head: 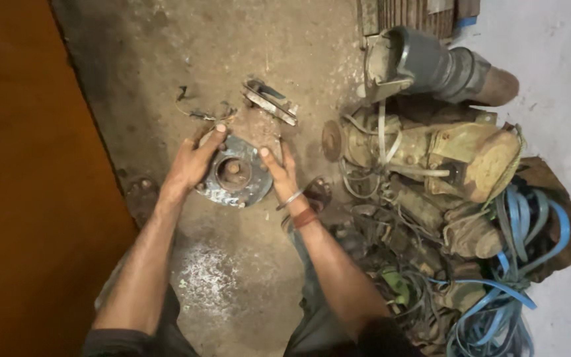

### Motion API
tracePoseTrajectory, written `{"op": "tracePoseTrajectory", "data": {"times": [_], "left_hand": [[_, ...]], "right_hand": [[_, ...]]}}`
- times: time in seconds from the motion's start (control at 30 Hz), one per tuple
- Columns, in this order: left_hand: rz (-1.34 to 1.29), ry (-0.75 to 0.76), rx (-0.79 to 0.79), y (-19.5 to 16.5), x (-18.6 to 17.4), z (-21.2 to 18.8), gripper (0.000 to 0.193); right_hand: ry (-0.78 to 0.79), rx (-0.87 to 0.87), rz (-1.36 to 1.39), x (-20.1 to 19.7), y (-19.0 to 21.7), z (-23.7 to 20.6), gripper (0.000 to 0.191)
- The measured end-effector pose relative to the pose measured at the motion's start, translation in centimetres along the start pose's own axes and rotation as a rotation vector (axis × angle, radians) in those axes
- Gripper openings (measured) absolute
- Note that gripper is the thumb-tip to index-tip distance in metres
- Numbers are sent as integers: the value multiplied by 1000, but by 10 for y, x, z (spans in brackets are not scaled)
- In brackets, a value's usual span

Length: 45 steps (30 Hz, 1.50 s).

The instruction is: The person works on an electric motor on a cluttered workbench, using pliers and a wrench to adjust components and wires. They lift the motor, place it on the floor, and later use a marker to label a metal part before returning it to the bench.

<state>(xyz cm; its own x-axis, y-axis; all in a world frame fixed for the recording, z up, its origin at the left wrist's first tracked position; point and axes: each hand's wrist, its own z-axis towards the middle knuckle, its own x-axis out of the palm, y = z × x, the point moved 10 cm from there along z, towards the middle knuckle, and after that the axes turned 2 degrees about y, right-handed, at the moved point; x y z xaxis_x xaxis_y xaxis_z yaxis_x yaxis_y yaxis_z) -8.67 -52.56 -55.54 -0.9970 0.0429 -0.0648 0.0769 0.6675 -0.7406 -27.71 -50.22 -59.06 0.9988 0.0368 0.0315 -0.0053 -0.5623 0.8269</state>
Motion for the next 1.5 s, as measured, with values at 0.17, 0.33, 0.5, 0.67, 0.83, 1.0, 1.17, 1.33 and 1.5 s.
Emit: {"op": "tracePoseTrajectory", "data": {"times": [0.17, 0.33, 0.5, 0.67, 0.83, 1.0, 1.17, 1.33, 1.5], "left_hand": [[-14, -58, -114, 17, -1, -10, 62], [-324, -82, -107, 15, 18, -22, 58], [-455, 49, -85, -4, 29, -40, 63], [-286, 113, -108, 0, 24, -49, 70], [-177, -150, -90, 6, 6, -12, 71], [-218, -178, -127, 13, -1, 1, 69], [-41, -128, -259, 30, -4, -8, 77], [83, -81, -222, 26, 1, -2, 80], [152, -19, -250, 32, 12, -18, 79]], "right_hand": [[-89, 76, -29, -2, -8, -5, 69], [-110, 94, -75, -14, 3, -13, 64], [-48, -37, -92, -23, 33, -24, 54], [-55, 115, -27, -42, 16, -30, 53], [78, -555, -653, -1, 65, -17, 44], [5, 83, 10, 0, -1, 22, 64], [23, 45, -57, -3, -11, 10, 66], [9, 36, -103, -6, -3, 20, 67], [63, 108, -143, -18, 5, 5, 73]]}}
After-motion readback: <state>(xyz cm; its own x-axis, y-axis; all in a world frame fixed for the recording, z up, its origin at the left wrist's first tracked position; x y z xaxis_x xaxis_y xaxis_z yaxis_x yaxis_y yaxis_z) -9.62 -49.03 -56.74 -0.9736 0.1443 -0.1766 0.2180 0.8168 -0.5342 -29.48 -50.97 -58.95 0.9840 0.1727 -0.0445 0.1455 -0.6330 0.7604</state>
